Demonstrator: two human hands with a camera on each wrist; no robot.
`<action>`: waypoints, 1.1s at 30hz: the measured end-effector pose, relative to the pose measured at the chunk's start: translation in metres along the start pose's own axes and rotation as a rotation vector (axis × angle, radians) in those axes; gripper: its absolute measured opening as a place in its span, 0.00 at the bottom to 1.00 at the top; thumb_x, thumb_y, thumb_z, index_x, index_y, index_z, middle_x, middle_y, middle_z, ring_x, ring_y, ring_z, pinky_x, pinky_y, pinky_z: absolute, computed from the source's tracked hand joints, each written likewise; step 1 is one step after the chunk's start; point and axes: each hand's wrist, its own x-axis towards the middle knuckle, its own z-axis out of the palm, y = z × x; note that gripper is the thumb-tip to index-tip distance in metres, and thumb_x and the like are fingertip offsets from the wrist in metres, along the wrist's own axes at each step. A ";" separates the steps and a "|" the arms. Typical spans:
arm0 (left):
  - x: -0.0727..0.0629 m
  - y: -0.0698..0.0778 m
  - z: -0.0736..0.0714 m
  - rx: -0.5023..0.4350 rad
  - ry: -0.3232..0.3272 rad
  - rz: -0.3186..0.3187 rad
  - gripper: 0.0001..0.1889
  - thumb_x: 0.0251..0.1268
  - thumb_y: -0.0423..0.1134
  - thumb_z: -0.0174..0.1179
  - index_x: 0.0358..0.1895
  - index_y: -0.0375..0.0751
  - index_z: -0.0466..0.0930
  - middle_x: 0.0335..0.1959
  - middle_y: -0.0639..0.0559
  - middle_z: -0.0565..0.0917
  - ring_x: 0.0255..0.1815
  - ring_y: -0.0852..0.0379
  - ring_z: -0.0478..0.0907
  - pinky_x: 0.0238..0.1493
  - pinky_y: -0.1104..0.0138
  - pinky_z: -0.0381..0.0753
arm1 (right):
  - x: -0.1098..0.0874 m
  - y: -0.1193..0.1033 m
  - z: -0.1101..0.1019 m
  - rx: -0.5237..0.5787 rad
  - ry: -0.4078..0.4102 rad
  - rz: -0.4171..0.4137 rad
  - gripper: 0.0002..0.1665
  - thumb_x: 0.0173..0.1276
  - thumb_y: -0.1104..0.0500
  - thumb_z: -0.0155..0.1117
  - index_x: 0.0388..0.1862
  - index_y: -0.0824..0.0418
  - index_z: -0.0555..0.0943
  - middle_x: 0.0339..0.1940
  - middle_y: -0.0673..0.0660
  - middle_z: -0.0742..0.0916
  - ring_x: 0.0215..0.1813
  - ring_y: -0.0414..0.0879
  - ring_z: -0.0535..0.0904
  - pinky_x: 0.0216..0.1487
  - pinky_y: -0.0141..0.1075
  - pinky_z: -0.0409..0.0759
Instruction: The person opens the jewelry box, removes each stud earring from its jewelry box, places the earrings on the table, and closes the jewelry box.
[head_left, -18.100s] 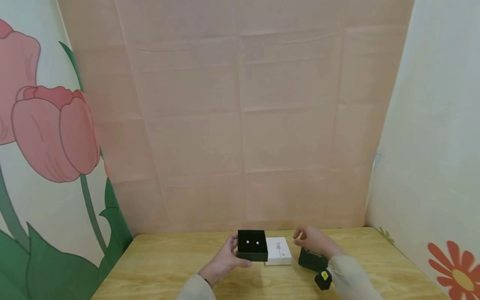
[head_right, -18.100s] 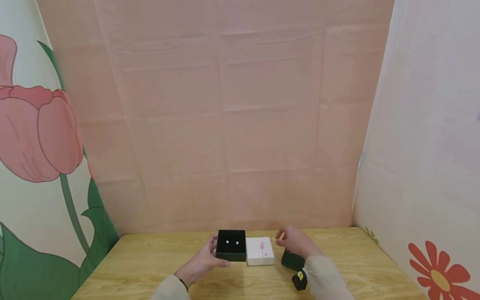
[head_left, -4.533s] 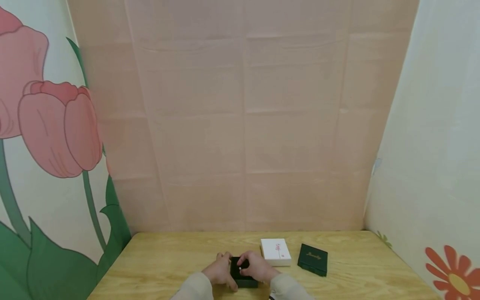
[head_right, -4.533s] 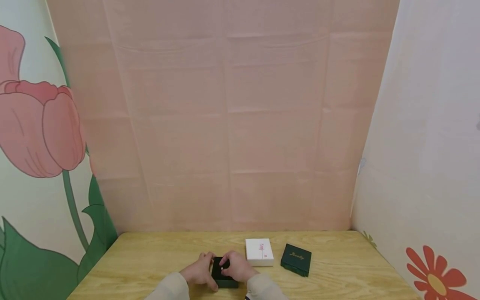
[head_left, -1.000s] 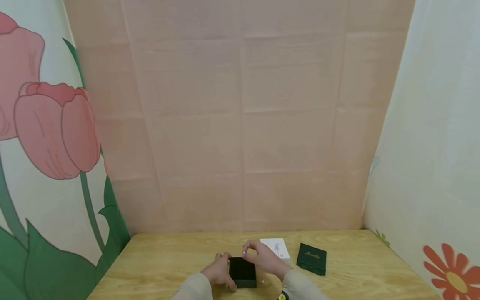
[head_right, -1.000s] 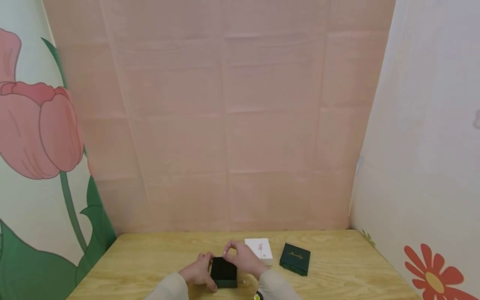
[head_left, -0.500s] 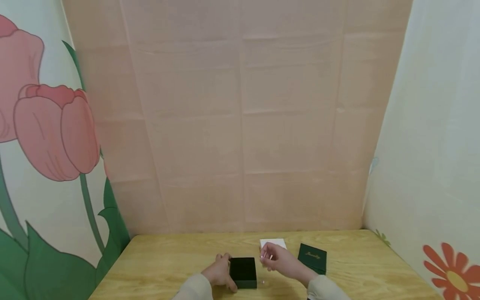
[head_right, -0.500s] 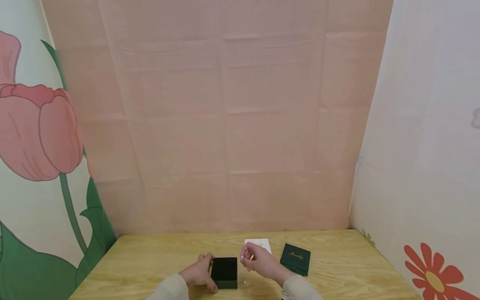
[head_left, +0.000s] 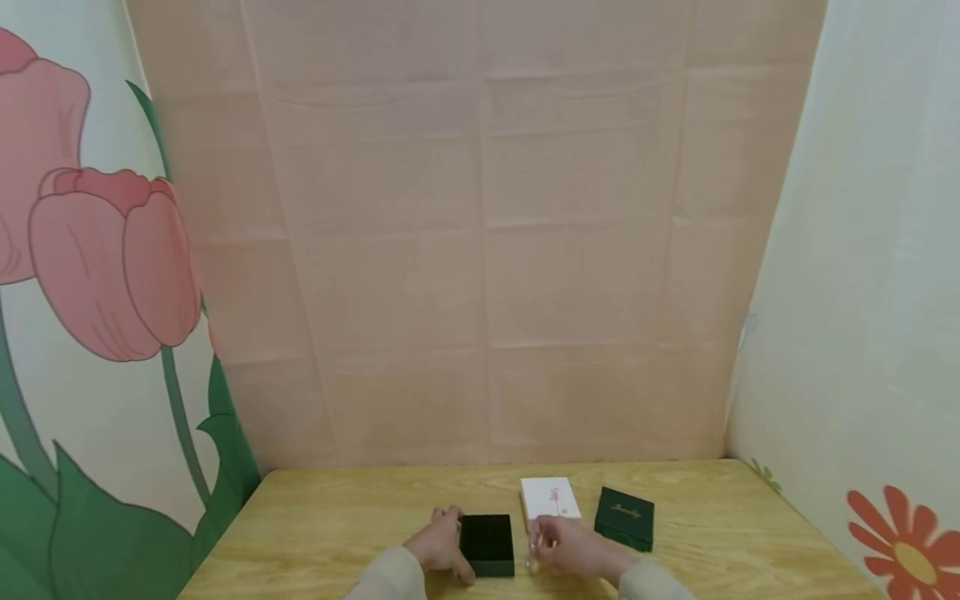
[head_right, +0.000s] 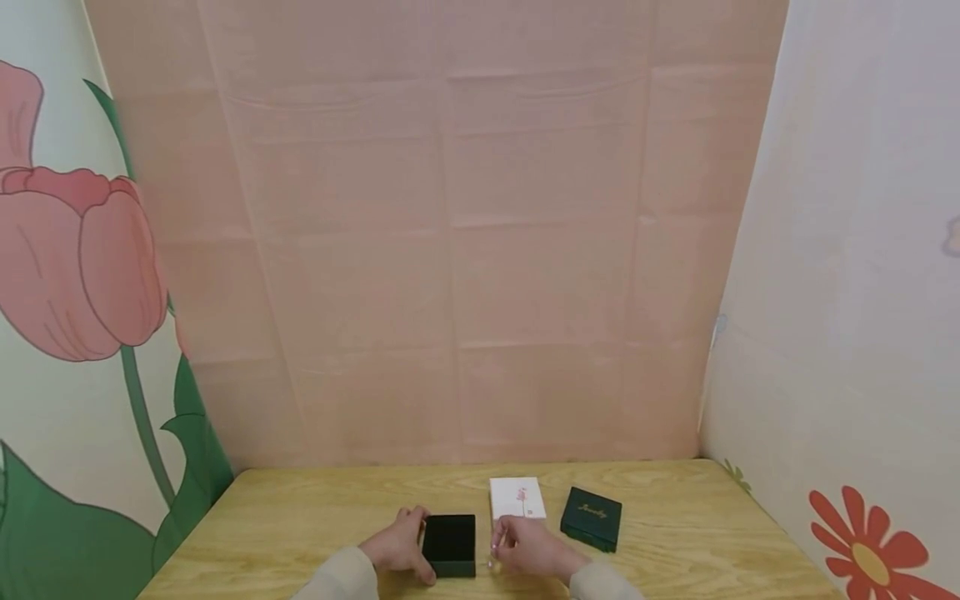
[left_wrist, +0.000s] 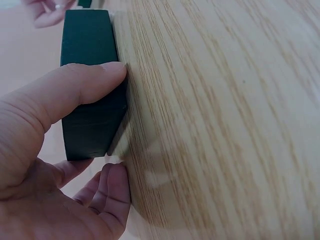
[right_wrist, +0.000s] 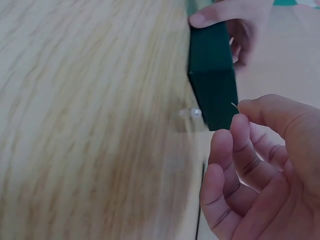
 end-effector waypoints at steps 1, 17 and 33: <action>0.000 0.000 0.000 0.003 0.002 0.002 0.40 0.35 0.27 0.78 0.57 0.35 0.66 0.50 0.35 0.66 0.48 0.41 0.72 0.54 0.45 0.72 | -0.009 0.002 -0.007 0.005 -0.019 0.005 0.34 0.70 0.79 0.33 0.64 0.86 0.28 0.74 0.70 0.29 0.80 0.53 0.36 0.75 0.31 0.46; -0.001 0.001 0.001 0.006 0.007 0.000 0.40 0.35 0.26 0.78 0.57 0.35 0.66 0.50 0.35 0.66 0.46 0.42 0.72 0.53 0.45 0.73 | -0.029 0.000 -0.009 0.245 0.061 0.091 0.41 0.68 0.81 0.26 0.60 0.73 0.11 0.76 0.64 0.29 0.79 0.53 0.37 0.75 0.36 0.51; 0.000 0.001 0.000 -0.014 -0.010 -0.015 0.39 0.35 0.26 0.78 0.56 0.36 0.66 0.50 0.35 0.65 0.46 0.42 0.71 0.53 0.45 0.72 | -0.018 0.002 -0.011 -0.219 -0.061 -0.002 0.30 0.72 0.72 0.36 0.60 0.94 0.40 0.71 0.80 0.31 0.79 0.59 0.37 0.76 0.33 0.47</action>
